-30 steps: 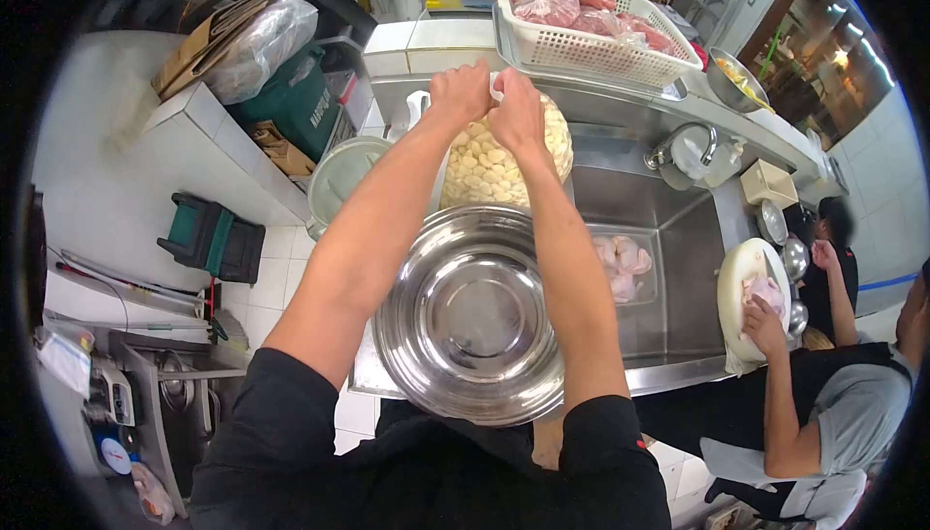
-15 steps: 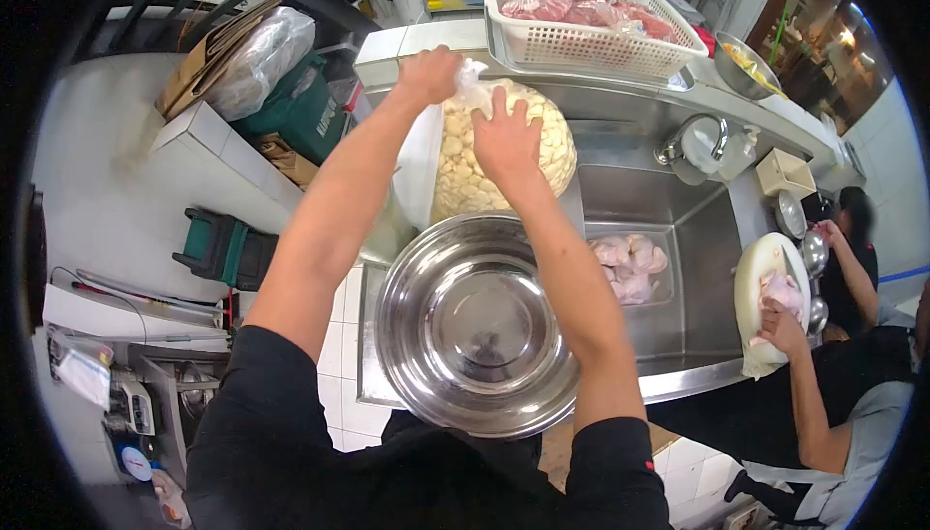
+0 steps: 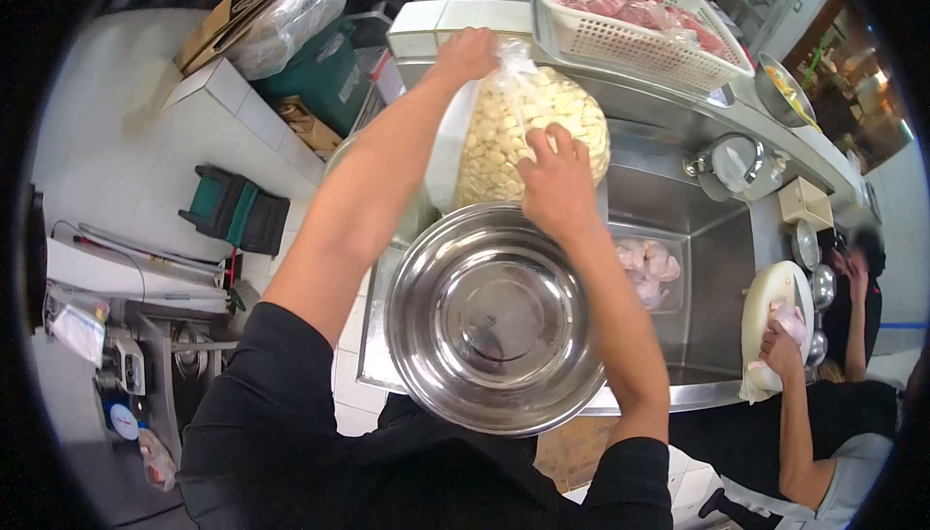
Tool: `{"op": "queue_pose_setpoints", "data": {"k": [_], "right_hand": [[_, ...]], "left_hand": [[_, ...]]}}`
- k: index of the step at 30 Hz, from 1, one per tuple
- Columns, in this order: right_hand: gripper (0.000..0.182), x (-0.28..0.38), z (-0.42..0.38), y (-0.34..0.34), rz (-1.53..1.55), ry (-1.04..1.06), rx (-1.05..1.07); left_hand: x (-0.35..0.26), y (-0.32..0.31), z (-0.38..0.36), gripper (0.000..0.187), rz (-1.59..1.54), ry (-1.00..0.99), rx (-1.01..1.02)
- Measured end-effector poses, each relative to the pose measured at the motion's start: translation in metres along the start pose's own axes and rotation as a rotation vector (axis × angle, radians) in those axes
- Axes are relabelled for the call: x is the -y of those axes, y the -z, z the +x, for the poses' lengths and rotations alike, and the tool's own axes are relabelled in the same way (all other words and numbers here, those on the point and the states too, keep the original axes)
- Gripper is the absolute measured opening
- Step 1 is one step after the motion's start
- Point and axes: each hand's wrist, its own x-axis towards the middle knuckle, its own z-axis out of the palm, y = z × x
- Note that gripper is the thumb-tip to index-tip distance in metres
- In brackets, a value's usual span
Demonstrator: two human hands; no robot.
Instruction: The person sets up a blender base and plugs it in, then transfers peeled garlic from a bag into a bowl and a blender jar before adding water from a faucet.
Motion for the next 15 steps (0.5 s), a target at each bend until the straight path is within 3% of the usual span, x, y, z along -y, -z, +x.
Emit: {"op": "queue_pose_setpoints", "data": {"k": [2,4,6,9,10,13,15], "right_hand": [[0.012,-0.012,0.013,0.001,0.071,0.107,-0.055],[0.007,-0.032,0.028,-0.014,0.386,0.265,0.024],[0.008,-0.054,0.04,-0.034,0.383,0.287,0.029],[0.02,-0.06,0.079,-0.008,-0.136,-0.142,0.447],[0.028,-0.071,0.088,-0.009,-0.275,-0.186,0.49],[0.035,-0.106,0.096,-0.038,-0.374,-0.284,0.398],[0.033,-0.117,0.097,-0.055,-0.398,-0.256,0.332]], "left_hand": [[-0.001,-0.01,0.014,0.027,-0.032,0.043,0.193],[-0.014,0.01,0.007,0.027,0.08,-0.159,0.234],[-0.021,0.033,0.0,0.032,0.151,-0.294,0.227],[-0.023,0.047,-0.02,0.034,0.304,-0.512,0.051],[-0.023,0.047,-0.028,0.033,0.291,-0.6,-0.02],[-0.028,0.026,-0.041,0.023,0.175,-0.837,-0.121],[-0.036,0.013,-0.054,0.016,0.184,-0.824,-0.055]]}}
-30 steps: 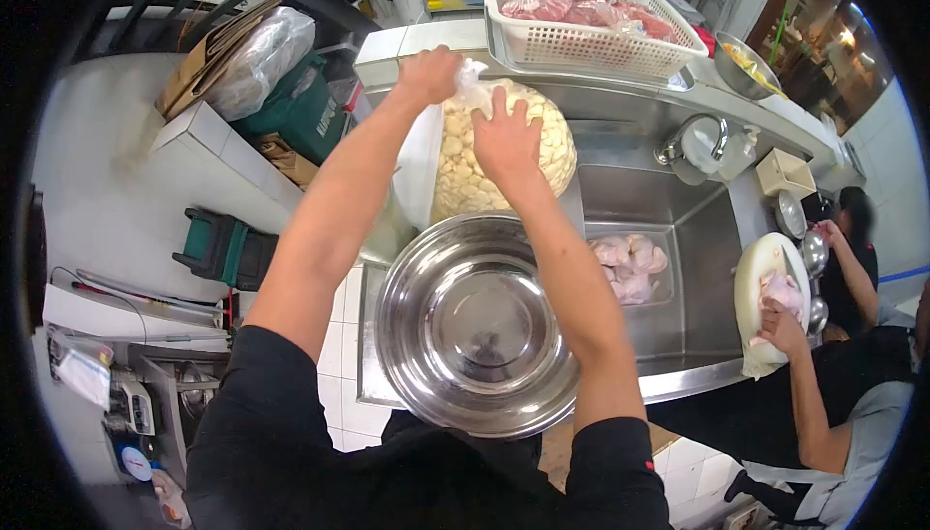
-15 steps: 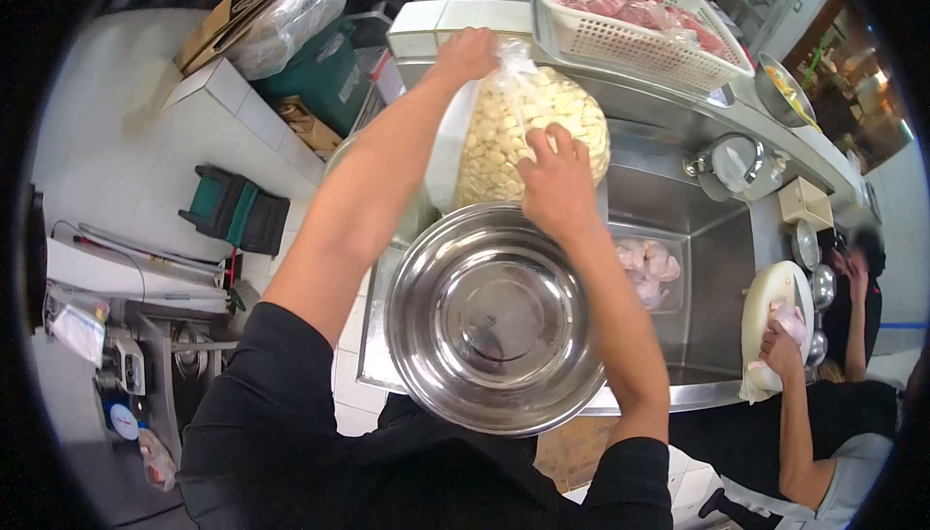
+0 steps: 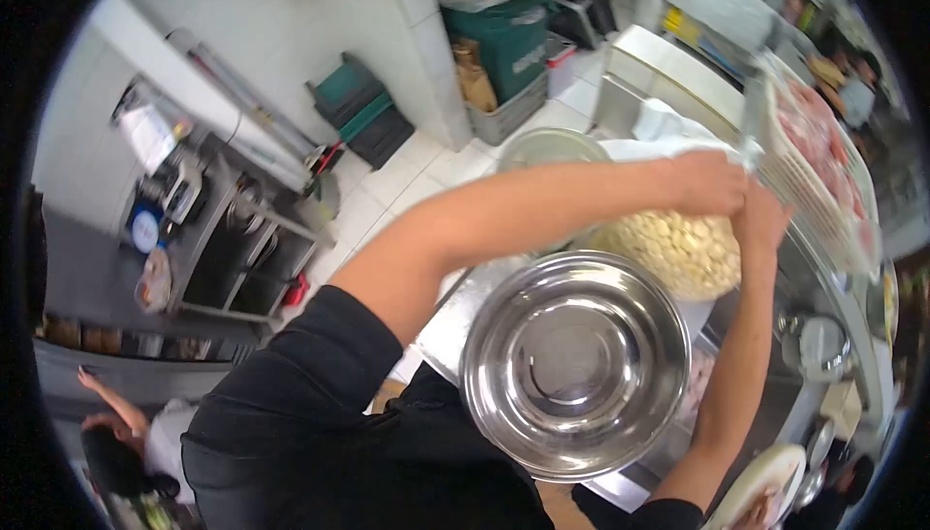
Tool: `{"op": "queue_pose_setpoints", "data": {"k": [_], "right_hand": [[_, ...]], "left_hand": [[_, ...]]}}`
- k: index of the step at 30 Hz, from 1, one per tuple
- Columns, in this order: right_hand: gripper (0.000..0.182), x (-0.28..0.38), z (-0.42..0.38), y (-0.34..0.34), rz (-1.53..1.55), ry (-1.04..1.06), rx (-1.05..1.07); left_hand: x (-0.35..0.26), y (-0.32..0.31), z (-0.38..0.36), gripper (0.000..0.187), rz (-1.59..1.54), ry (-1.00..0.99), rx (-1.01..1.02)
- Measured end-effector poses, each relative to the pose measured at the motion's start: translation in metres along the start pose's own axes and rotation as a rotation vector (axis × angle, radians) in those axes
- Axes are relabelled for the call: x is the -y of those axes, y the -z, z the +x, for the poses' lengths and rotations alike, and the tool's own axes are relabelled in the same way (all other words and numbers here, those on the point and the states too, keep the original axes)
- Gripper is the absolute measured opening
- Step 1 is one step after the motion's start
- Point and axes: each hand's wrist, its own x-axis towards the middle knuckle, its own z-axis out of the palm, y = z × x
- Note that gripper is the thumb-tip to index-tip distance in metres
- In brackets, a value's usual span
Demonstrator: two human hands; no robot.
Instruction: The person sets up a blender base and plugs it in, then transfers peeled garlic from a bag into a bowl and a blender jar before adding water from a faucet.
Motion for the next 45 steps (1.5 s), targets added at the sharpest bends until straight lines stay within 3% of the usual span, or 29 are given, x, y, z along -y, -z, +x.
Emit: {"op": "queue_pose_setpoints", "data": {"k": [2,4,6,7,9,10,11,12,13,14,16,18,23,25,27,32,34,36,39,40,42,44,45], "right_hand": [[0.033,0.003,0.001,-0.003,-0.121,-0.019,0.024],[0.032,-0.002,-0.008,-0.01,-0.048,-0.028,-0.16],[0.041,0.001,-0.008,0.008,-0.017,-0.148,0.097],[0.041,-0.016,-0.007,-0.012,-0.012,-0.126,0.09],[0.056,-0.06,0.013,-0.067,0.177,0.477,-0.599],[0.056,-0.049,0.007,-0.043,0.184,0.489,-0.601],[0.063,-0.028,-0.011,0.011,0.436,0.264,-0.354],[0.071,-0.015,-0.021,0.042,0.67,0.032,-0.095],[0.071,-0.014,-0.022,0.041,0.67,0.039,-0.092],[0.068,-0.017,-0.023,0.038,0.587,0.048,-0.111],[0.066,-0.032,-0.015,0.019,0.504,0.058,-0.139],[0.054,-0.05,-0.002,-0.02,0.348,0.026,-0.131],[0.038,-0.039,0.013,-0.065,0.508,-0.174,-0.147],[0.036,-0.045,0.016,-0.08,0.58,-0.24,-0.133],[0.032,-0.056,0.016,-0.097,0.615,-0.16,-0.287],[0.032,-0.074,0.043,-0.115,0.676,-0.293,-0.126],[0.03,-0.079,0.053,-0.131,0.72,-0.325,-0.104],[0.032,-0.084,0.062,-0.149,1.01,-0.518,-0.144],[0.036,-0.091,0.068,-0.162,1.063,-0.596,-0.206],[0.036,-0.092,0.069,-0.162,1.063,-0.594,-0.207],[0.036,-0.097,0.067,-0.16,0.568,-0.351,-0.28],[0.034,-0.092,0.068,-0.153,0.36,-0.294,-0.193],[0.025,-0.095,0.069,-0.168,0.891,-0.261,-0.199]], "left_hand": [[-0.013,-0.01,-0.003,0.016,-0.119,0.124,-0.083],[-0.027,-0.013,0.003,0.018,-0.25,0.334,-0.209],[-0.042,-0.008,0.013,0.024,-0.327,0.515,-0.327],[-0.051,-0.007,0.019,0.027,-0.34,0.576,-0.418],[-0.071,-0.023,0.029,0.031,-0.29,0.64,-0.537],[-0.077,-0.032,0.031,0.034,-0.253,0.686,-0.651],[-0.077,-0.046,0.031,0.034,-0.246,0.695,-0.649],[-0.077,-0.062,0.029,0.033,-0.409,0.723,-0.486],[-0.078,-0.06,0.024,0.031,-0.573,0.745,-0.321],[-0.077,-0.058,0.021,0.031,-0.57,0.748,-0.323],[-0.071,-0.024,0.004,0.024,-0.634,0.55,0.096],[-0.074,-0.029,-0.002,0.022,-0.616,0.563,0.049],[-0.081,-0.027,-0.021,0.023,-0.543,0.587,0.037],[-0.086,-0.035,-0.028,0.022,-0.44,0.584,-0.178],[-0.086,-0.04,-0.027,0.024,-0.44,0.586,-0.11],[-0.088,-0.047,-0.036,0.022,-0.455,0.523,0.017],[-0.097,-0.05,-0.046,0.019,-0.464,0.565,-0.168],[-0.105,-0.053,-0.053,0.019,-0.438,0.555,-0.24],[-0.11,-0.054,-0.064,0.017,-0.41,0.51,-0.351],[-0.112,-0.052,-0.069,0.016,-0.406,0.482,-0.384],[-0.116,-0.047,-0.088,0.016,-0.383,0.478,-0.323],[-0.115,-0.054,-0.094,0.015,-0.348,0.478,-0.252],[-0.118,-0.068,-0.091,0.015,-0.348,0.477,-0.249]]}}
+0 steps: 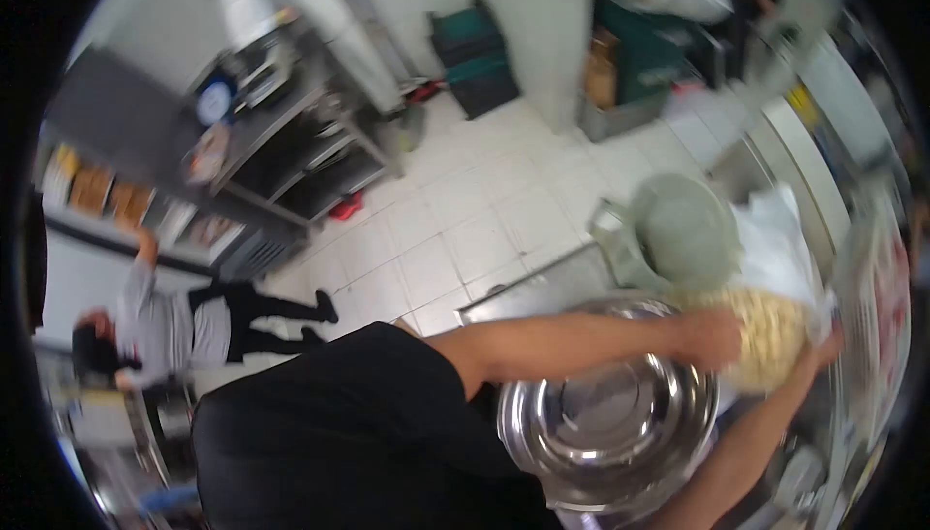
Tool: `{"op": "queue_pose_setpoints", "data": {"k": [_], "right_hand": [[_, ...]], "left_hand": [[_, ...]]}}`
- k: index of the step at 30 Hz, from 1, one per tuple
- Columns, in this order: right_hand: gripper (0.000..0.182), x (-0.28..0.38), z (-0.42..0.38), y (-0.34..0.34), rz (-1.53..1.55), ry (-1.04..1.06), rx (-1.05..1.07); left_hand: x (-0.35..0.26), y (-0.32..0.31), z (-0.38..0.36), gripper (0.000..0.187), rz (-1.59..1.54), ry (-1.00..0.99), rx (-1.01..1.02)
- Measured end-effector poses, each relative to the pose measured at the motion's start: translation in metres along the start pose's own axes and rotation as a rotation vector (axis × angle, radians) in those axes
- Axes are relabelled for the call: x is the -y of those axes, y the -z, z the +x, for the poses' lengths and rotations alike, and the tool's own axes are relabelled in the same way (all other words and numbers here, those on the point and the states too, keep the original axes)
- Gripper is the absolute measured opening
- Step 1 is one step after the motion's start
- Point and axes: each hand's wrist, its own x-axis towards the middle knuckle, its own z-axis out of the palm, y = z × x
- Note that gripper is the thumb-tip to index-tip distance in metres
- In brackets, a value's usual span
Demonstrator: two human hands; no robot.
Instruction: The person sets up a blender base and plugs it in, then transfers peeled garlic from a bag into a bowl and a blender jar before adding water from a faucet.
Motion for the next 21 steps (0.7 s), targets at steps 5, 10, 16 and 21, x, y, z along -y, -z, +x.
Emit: {"op": "queue_pose_setpoints", "data": {"k": [5,10,16,21], "right_hand": [[0.021,0.068,-0.045,0.042,-0.173,0.146,0.194],[0.026,0.105,-0.062,0.092,-0.123,0.107,0.342],[0.04,0.155,-0.073,0.109,-0.043,-0.041,0.562],[0.042,0.2,-0.087,0.115,-0.145,0.377,0.322]], "left_hand": [[0.021,0.027,-0.023,0.006,-0.143,-0.002,0.205],[0.006,0.058,-0.023,0.008,-0.114,-0.013,0.179],[-0.002,0.061,-0.004,0.008,-0.098,0.084,0.145],[-0.001,0.07,0.041,0.007,-0.079,0.119,-0.067]]}}
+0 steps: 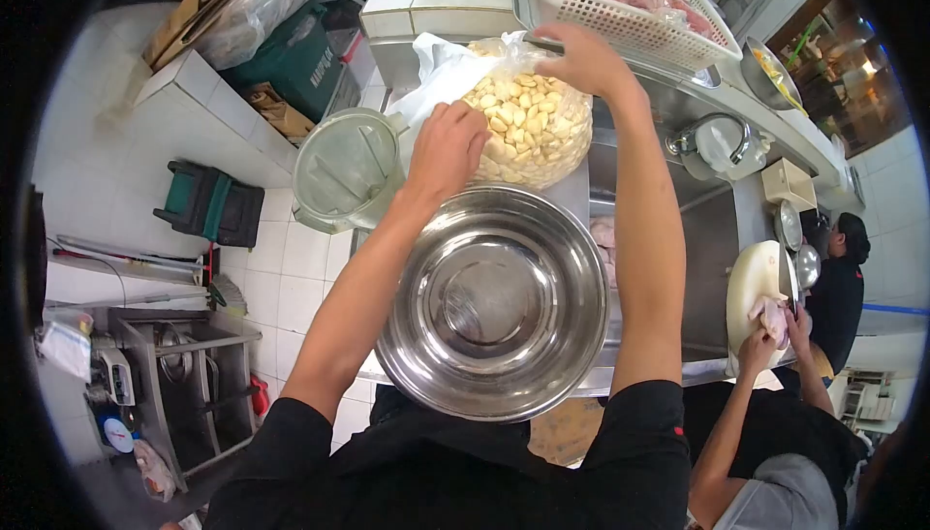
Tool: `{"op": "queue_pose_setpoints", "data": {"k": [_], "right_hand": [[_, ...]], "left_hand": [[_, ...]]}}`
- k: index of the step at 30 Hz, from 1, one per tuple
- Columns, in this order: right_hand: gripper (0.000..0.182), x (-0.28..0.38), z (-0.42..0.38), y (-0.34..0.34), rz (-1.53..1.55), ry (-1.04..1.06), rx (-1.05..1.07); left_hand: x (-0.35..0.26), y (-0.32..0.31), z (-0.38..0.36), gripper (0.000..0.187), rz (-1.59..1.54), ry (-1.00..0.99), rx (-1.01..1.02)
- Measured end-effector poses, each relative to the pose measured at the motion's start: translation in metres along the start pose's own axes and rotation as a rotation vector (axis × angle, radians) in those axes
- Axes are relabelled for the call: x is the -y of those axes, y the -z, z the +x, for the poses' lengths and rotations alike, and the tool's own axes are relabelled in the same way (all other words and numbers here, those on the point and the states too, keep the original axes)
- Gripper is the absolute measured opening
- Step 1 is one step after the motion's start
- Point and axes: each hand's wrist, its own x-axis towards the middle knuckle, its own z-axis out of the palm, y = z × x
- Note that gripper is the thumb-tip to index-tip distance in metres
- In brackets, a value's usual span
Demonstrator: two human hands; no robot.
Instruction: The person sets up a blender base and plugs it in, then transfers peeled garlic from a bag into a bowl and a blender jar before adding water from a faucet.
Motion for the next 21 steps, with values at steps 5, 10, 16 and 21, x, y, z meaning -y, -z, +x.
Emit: {"op": "queue_pose_setpoints", "data": {"k": [5,10,16,21], "right_hand": [[0.041,0.034,-0.018,-0.046,-0.071,0.137,0.278],[0.051,0.027,-0.044,-0.11,-0.413,0.009,-0.098],[0.047,0.027,-0.025,-0.114,-0.486,-0.12,-0.01],[0.042,0.022,-0.014,-0.116,-0.326,-0.044,-0.061]], "left_hand": [[-0.01,-0.01,0.005,0.006,-0.08,0.076,-0.15],[-0.023,-0.011,-0.019,0.007,-0.243,0.073,-0.148],[-0.028,-0.014,-0.031,0.005,-0.293,0.198,-0.197],[-0.027,-0.003,-0.042,0.012,-0.311,0.357,-0.11]]}}
